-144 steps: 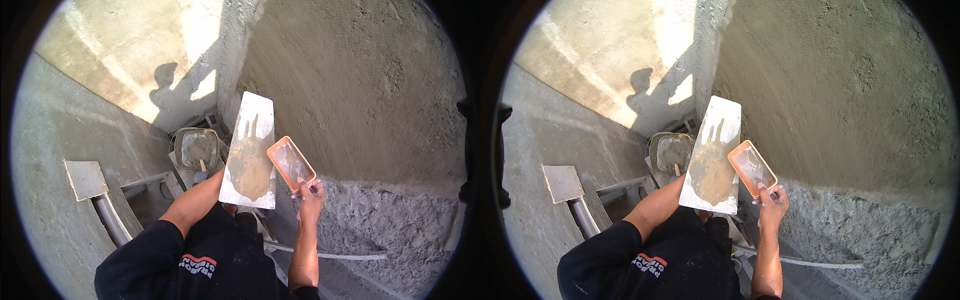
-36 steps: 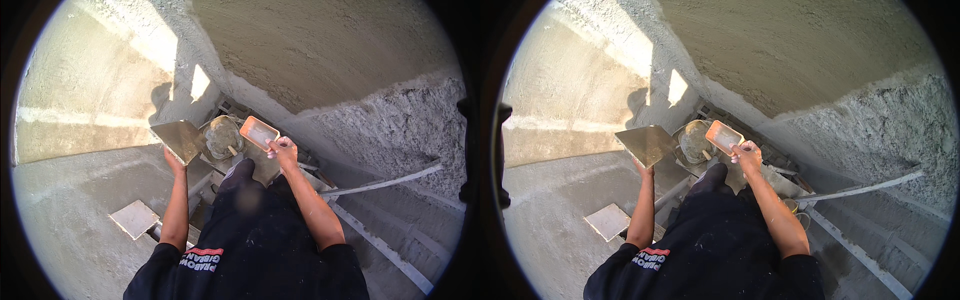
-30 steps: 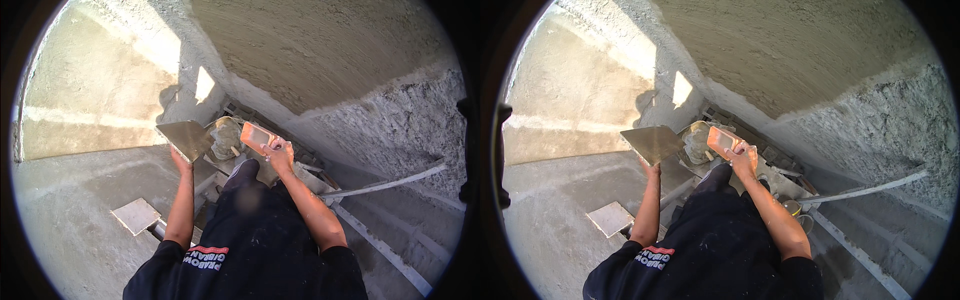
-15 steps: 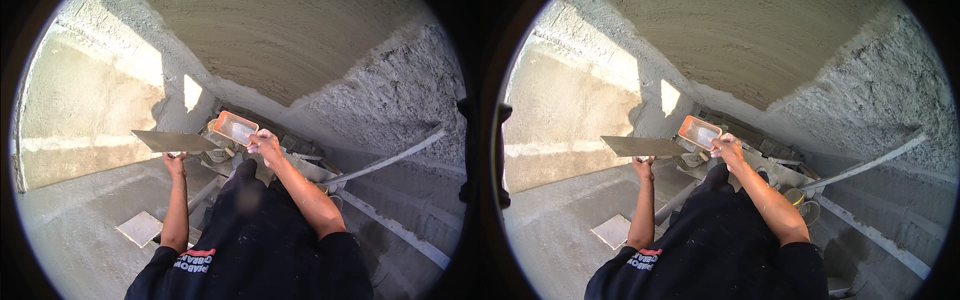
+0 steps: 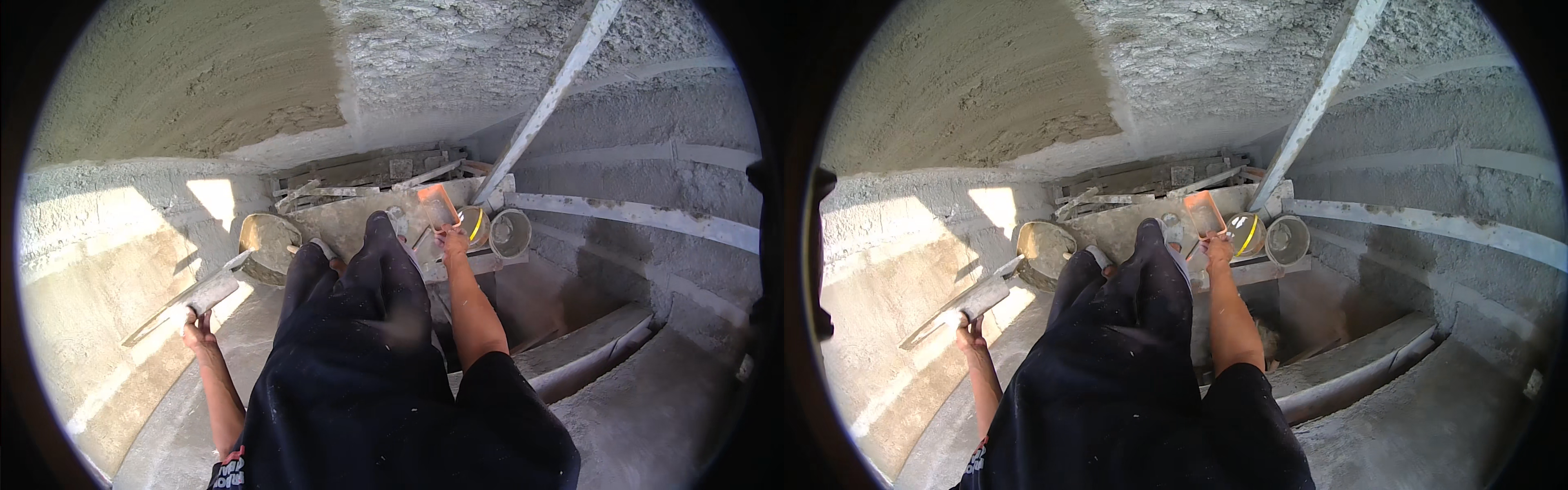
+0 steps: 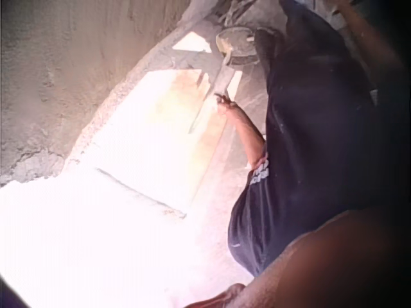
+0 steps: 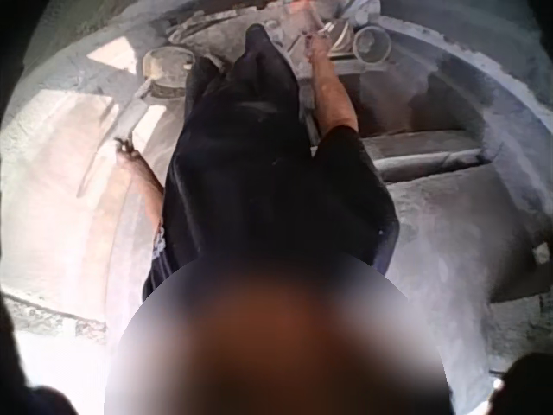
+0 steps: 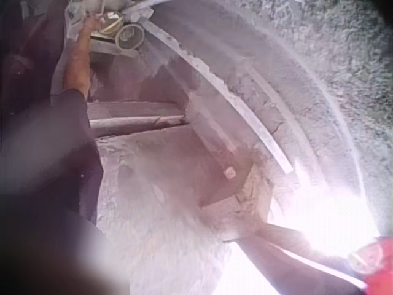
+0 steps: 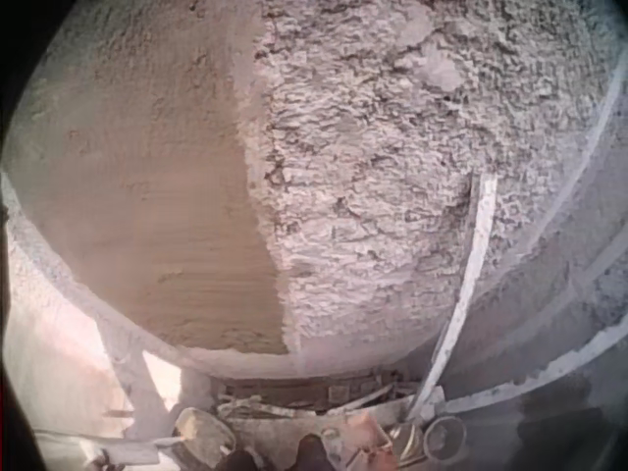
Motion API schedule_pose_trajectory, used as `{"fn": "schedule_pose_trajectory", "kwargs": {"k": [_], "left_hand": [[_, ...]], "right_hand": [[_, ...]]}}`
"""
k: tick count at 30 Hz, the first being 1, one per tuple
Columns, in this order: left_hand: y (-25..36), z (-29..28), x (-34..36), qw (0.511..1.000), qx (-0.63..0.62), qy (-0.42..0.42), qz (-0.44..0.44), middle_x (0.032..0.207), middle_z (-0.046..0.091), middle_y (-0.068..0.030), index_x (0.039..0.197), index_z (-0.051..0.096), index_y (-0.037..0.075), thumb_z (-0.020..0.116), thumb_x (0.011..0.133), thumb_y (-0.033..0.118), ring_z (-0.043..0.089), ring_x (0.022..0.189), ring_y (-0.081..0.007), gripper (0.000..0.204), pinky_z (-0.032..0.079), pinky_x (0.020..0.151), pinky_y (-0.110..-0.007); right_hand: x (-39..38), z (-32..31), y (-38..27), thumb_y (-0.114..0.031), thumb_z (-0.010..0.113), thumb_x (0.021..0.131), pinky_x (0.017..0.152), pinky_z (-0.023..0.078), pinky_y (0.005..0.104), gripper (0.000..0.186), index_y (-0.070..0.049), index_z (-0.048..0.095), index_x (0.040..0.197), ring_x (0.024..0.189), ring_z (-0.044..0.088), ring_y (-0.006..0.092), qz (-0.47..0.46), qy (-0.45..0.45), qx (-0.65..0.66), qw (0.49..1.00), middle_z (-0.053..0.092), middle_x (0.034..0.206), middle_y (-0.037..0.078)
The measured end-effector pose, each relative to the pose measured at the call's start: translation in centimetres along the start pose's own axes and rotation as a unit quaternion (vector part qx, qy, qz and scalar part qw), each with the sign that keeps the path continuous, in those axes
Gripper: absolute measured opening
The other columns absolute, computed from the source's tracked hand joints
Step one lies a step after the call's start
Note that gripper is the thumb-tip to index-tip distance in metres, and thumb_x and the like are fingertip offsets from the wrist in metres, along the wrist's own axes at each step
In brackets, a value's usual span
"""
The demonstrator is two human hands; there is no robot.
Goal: The person scoops wet plaster from a bucket with a trowel and applies it to a vertical wall, then smooths the surface with a larger trowel. The person repeats this cycle, spreading and leveling the plaster across the wall area.
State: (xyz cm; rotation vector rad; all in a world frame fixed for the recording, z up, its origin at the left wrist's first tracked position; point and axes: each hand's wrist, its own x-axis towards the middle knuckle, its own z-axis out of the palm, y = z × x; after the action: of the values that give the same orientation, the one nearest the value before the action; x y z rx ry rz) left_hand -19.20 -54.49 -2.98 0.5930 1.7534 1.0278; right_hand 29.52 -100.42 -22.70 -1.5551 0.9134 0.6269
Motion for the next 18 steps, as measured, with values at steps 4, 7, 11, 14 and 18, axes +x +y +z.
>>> {"fn": "schedule_pose_trajectory", "kwargs": {"k": [4, 7, 11, 14, 18], "left_hand": [[0.3, 2.3, -0.9, 1.000, 0.006, -0.021, -0.012, 0.135, 0.057, -0.0173, 0.133, 0.055, -0.003, 0.058, 0.093, 0.006, 0.057, 0.119, -0.0427, 0.041, 0.060, 0.091, -0.056], [0.0, 4.2, -2.1, 0.999, 0.022, -0.037, -0.005, 0.141, 0.051, -0.0183, 0.143, 0.046, -0.002, 0.056, 0.100, 0.013, 0.052, 0.126, -0.0428, 0.047, 0.055, 0.099, -0.059], [-1.6, 6.8, -3.9, 0.998, 0.050, -0.037, -0.001, 0.135, 0.054, -0.0182, 0.135, 0.051, -0.003, 0.052, 0.101, 0.012, 0.055, 0.122, -0.0406, 0.038, 0.059, 0.093, -0.058], [-2.6, 8.1, -4.6, 0.997, 0.076, 0.003, 0.015, 0.134, 0.054, -0.0194, 0.135, 0.050, -0.002, 0.053, 0.099, 0.013, 0.054, 0.122, -0.0430, 0.039, 0.059, 0.093, -0.058], [-3.9, 9.6, -5.1, 0.994, 0.108, -0.026, 0.018, 0.133, 0.053, -0.0163, 0.136, 0.049, 0.001, 0.054, 0.103, 0.021, 0.055, 0.122, -0.0402, 0.039, 0.059, 0.094, -0.057]], "right_hand": [[6.8, -6.3, 4.1, -0.015, 0.069, 0.090, 0.063, 0.060, 0.0325, 0.027, -0.003, 0.057, 0.111, 0.073, 0.068, 0.0224, 0.098, 0.063, 0.085, 0.989, 0.067, 0.091, 0.010], [11.4, -9.1, 7.1, -0.015, 0.068, 0.089, 0.064, 0.061, 0.0330, 0.027, -0.003, 0.059, 0.111, 0.075, 0.068, 0.0226, 0.143, 0.075, 0.141, 0.977, 0.067, 0.095, 0.012], [18.0, -10.8, 11.1, -0.018, 0.066, 0.093, 0.066, 0.060, 0.0307, 0.019, -0.004, 0.062, 0.104, 0.078, 0.067, 0.0218, 0.149, 0.068, 0.213, 0.963, 0.067, 0.089, 0.009], [22.5, -11.8, 13.1, -0.016, 0.064, 0.093, 0.075, 0.060, 0.0353, 0.011, -0.007, 0.063, 0.100, 0.080, 0.066, 0.0220, 0.080, -0.076, 0.349, 0.931, 0.067, 0.086, 0.008], [27.4, -13.0, 15.5, -0.016, 0.064, 0.093, 0.081, 0.059, 0.0358, 0.019, -0.012, 0.062, 0.112, 0.082, 0.066, 0.0227, 0.137, 0.042, 0.348, 0.926, 0.067, 0.090, 0.006]]}}
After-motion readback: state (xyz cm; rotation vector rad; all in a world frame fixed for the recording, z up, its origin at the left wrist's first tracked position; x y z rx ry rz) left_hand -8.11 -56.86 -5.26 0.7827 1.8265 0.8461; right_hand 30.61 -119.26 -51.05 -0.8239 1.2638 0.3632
